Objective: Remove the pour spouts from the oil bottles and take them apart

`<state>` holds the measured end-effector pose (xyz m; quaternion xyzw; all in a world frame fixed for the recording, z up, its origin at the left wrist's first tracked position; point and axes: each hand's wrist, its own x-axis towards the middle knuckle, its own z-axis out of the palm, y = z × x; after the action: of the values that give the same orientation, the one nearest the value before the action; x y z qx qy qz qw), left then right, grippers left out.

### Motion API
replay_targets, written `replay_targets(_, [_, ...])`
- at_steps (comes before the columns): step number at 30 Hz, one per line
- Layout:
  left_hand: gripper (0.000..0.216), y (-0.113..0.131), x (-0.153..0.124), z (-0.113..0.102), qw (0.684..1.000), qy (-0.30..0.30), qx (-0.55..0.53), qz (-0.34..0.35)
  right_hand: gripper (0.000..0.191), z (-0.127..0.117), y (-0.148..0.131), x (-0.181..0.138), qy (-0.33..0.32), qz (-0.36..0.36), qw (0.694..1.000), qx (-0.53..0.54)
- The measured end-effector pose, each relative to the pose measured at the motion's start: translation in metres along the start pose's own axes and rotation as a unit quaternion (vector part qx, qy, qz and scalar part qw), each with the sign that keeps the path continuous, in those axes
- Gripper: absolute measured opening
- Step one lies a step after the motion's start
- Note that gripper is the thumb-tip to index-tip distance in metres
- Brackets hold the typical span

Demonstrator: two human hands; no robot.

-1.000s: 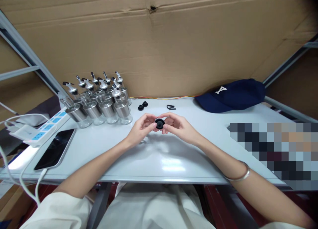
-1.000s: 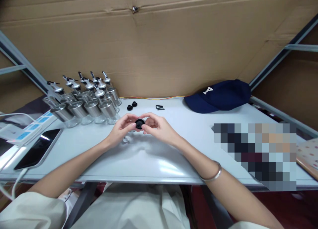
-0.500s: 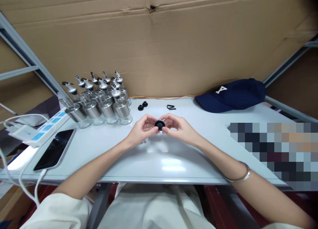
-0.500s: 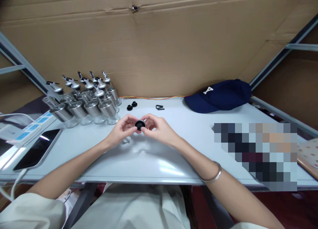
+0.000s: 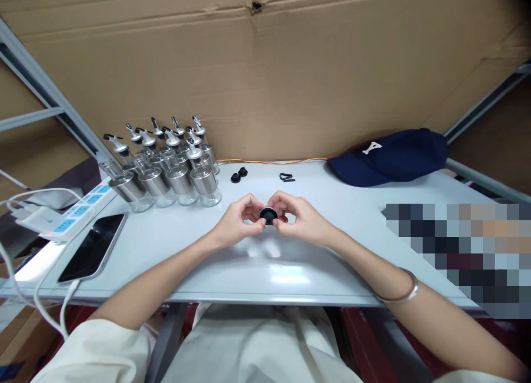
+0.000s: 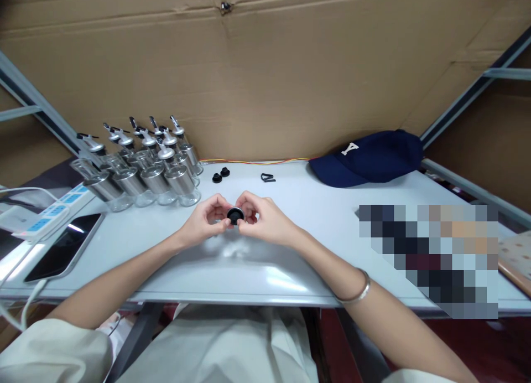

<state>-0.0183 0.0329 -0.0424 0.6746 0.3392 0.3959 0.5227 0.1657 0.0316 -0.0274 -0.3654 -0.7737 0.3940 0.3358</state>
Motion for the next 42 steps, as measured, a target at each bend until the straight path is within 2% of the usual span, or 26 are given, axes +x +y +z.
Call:
replay_targets(15, [0.023, 0.001, -0.001, 0.000, 0.996, 0.020, 0.083, 0.028, 0.016, 0.002, 0.000, -0.001, 0.003, -0.018, 1.000, -0.018])
replay_targets(19, [0.026, -0.001, 0.000, -0.001, 0.998, 0.046, 0.043, 0.027, 0.019, 0.002, 0.004, 0.001, 0.024, -0.033, 0.999, 0.010])
replay_targets(22, [0.031, -0.001, 0.001, -0.001, 0.999, 0.038, -0.004, 0.024, 0.020, 0.001, 0.007, 0.002, 0.030, -0.038, 0.998, 0.029])
replay_targets(25, [0.031, -0.001, 0.001, 0.000, 0.999, 0.034, -0.005, 0.027, 0.021, 0.001, 0.008, 0.001, 0.025, -0.039, 0.999, 0.029])
replay_targets(37, [0.023, -0.002, -0.002, 0.001, 0.988, 0.035, 0.121, 0.093, 0.018, 0.002, 0.010, -0.002, -0.006, -0.030, 1.000, 0.006])
replay_targets(42, [0.023, -0.004, -0.001, -0.002, 0.974, 0.055, 0.175, 0.135, 0.018, -0.002, 0.012, 0.000, 0.020, -0.075, 0.997, -0.030])
